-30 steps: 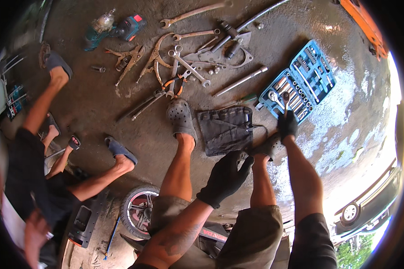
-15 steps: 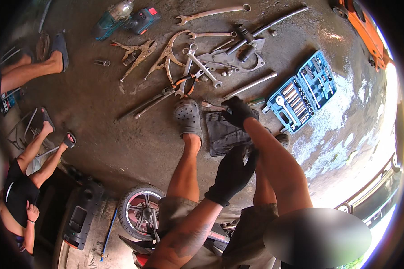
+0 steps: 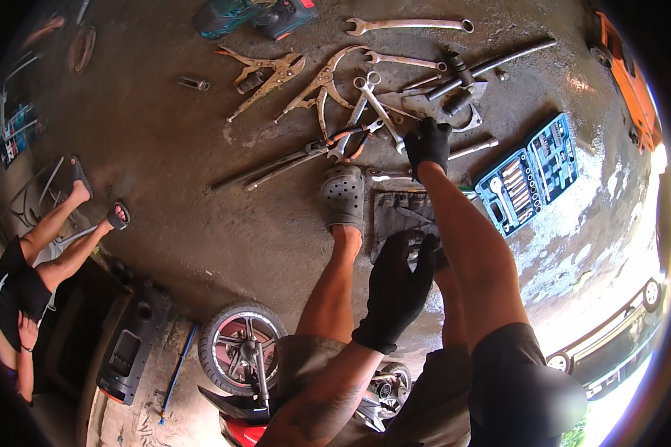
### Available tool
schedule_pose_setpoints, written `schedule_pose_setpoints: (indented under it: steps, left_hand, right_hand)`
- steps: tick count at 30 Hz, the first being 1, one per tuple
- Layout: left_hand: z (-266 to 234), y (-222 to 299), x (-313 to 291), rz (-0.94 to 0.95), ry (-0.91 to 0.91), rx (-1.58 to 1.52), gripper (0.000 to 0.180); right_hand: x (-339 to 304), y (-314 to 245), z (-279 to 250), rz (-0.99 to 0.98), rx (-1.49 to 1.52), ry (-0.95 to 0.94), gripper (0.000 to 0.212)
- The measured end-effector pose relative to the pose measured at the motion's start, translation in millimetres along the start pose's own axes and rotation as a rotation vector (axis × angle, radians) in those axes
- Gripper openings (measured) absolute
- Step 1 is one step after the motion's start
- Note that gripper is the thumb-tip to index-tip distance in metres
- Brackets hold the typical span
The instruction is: The person mounts a car wheel onto the hub of a red sedan, hand-tightens the lug nuts, and then uses a cordless impact wrench to secure them. The task is performed in a garage setting with tools scattered on the floor.
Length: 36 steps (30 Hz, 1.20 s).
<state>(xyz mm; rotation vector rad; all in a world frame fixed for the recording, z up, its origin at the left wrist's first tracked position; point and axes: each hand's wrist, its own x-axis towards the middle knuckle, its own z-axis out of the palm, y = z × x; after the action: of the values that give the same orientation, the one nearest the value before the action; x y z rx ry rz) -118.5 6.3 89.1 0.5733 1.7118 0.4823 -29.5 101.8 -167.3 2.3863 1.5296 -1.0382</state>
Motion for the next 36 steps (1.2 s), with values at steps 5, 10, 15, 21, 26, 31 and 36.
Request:
schedule_pose_setpoints:
  steps: [5,10,15,21,26,31,36]
  left_hand:
    - [-3.4,3.5,3.0,0.072,0.077,0.028,0.025]
    - [-7.4,-2.7,8.0,-0.120,0.035,-0.221,0.032]
    - [-30.2,-6.5,21.6,-0.219,0.211,-0.456,0.043]
    - [-46.6,-21.6,24.8,-0.367,-0.090,-0.951,0.024]
    - [-51.5,21.3,21.0,-0.496,-0.378,-0.687,0.037]
    - [-50.5,16.6,17.4,-0.324,-0.314,-0.568,0.030]
    - [-46.4,15.6,16.3,-0.165,-0.303,-0.508,0.032]
  right_hand:
    - [8.4,14.6,11.3,-0.138,-0.130,-0.016,0.041]
    - [4.5,43.4,-27.4,-0.121,0.379,-0.198,0.019]
    - [-88.3,0.2,-137.8,-0.655,0.306,-0.710,0.035]
    - [-94.3,-4.6,-163.4,-0.135,1.007,-0.874,0.032]
    - [-23.2,10.3,-27.1,-0.359,0.209,-0.438,0.030]
    - [-32.9,-50.9,28.9,-0.215,-0.165,-0.267,0.041]
    - [-44.9,-63.4,18.9,-0.122,-0.164,-0.262,0.038]
